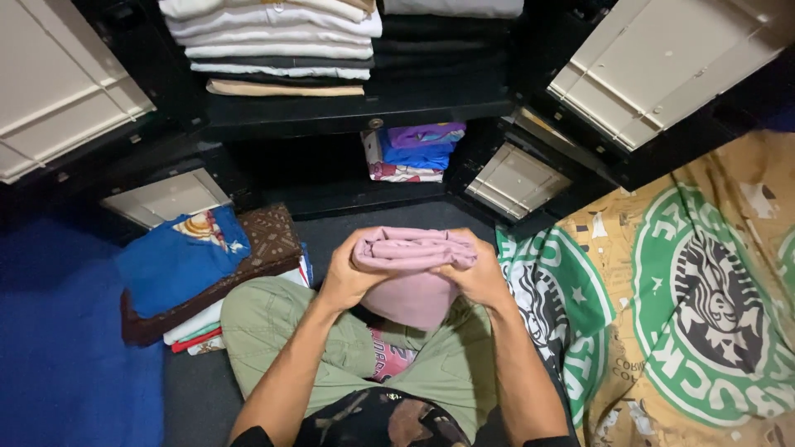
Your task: Folding a pink bedsheet and organizing various clothes and items inside a storage locker.
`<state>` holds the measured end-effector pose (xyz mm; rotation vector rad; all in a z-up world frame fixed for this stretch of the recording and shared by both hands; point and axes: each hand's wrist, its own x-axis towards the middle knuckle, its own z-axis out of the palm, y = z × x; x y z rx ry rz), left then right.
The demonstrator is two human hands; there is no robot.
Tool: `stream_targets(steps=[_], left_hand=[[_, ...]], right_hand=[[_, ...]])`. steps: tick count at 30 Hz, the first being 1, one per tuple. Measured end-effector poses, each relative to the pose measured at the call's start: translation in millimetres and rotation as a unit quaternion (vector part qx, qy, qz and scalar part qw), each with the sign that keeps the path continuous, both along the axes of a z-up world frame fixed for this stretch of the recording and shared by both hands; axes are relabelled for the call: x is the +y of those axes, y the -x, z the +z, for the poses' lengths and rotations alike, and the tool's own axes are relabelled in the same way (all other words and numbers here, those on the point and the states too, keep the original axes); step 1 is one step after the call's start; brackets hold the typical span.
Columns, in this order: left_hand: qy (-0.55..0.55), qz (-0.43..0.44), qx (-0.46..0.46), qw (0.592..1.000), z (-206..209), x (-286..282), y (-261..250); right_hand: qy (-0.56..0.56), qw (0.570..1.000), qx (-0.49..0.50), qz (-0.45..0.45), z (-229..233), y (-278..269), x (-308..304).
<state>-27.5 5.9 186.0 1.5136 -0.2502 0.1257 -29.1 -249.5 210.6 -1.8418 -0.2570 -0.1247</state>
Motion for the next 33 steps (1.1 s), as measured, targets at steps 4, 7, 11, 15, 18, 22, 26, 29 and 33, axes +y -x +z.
stream_targets(steps=[4,7,11,15,18,22,26,29,33], left_hand=[[0.033,0.088,0.039,0.995,-1,-24,14],[0.083,0.213,0.113,0.967,2,-45,31],[0.436,-0.036,0.451,0.778,35,-44,41],[0.456,-0.017,0.445,0.771,23,-47,38],[0.465,-0.010,0.440,0.768,10,-44,25],[0.482,0.014,0.428,0.764,-10,-31,12],[0.493,0.036,0.421,0.760,-26,-14,3],[0.458,0.035,0.410,0.788,-29,-13,-16],[0.407,0.023,0.413,0.815,-61,-25,-35]], right_hand=[[-0.015,0.996,-0.026,-0.086,0,1,7],[-0.068,0.986,-0.090,-0.123,13,4,12],[-0.046,0.973,-0.219,0.051,3,21,28],[0.097,0.944,-0.289,0.126,-13,41,33],[0.062,0.980,-0.140,0.128,-20,58,24],[-0.291,0.938,0.181,0.058,-47,75,39],[-0.267,0.884,0.345,-0.165,-25,65,54],[-0.216,0.909,0.310,-0.177,-3,48,46],[-0.129,0.959,0.201,-0.154,-29,-12,13]])
